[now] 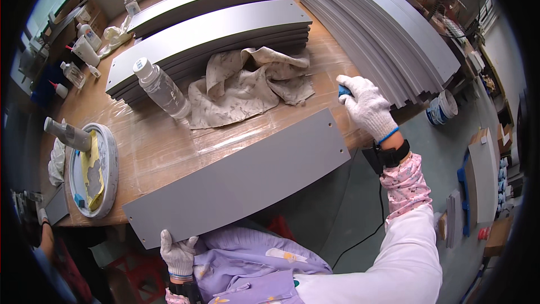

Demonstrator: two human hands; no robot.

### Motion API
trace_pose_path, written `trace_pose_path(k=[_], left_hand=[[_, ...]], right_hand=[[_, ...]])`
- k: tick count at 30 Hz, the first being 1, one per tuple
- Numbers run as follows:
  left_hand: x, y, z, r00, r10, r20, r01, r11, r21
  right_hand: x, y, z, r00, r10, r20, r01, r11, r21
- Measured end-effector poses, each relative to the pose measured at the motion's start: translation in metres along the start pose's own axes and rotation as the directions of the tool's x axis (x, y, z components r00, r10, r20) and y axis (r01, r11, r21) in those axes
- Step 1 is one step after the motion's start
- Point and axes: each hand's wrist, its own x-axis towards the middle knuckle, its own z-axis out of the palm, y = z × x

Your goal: Sanding and cleaning the edges and surfaces of grey furniture panels.

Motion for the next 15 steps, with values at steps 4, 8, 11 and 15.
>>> trace_pose_path(k=[4, 8, 11, 15], left_hand=[[-0.001, 0.0, -0.001, 1.0, 0.006, -0.018, -0.005, 1.0, 0.015], [0.002, 0.002, -0.013, 0.999, -0.004, 0.048, 0.003, 1.0, 0.023], [0.004, 0.003, -0.019, 0.995, -0.029, 0.096, 0.024, 0.999, 0.046], [0.0, -0.001, -0.001, 0.999, 0.014, -0.051, -0.013, 1.0, 0.029]], right_hand=[[-0.004, -0.023, 0.012, 0.992, -0.106, 0.064, 0.08, 0.945, 0.318], [-0.003, -0.024, 0.013, 0.988, -0.147, 0.04, 0.133, 0.962, 0.237], [-0.001, 0.006, 0.009, 0.998, 0.064, 0.015, -0.065, 0.997, 0.047], [-0.01, 0.006, 0.014, 0.94, 0.316, 0.13, -0.34, 0.902, 0.265]])
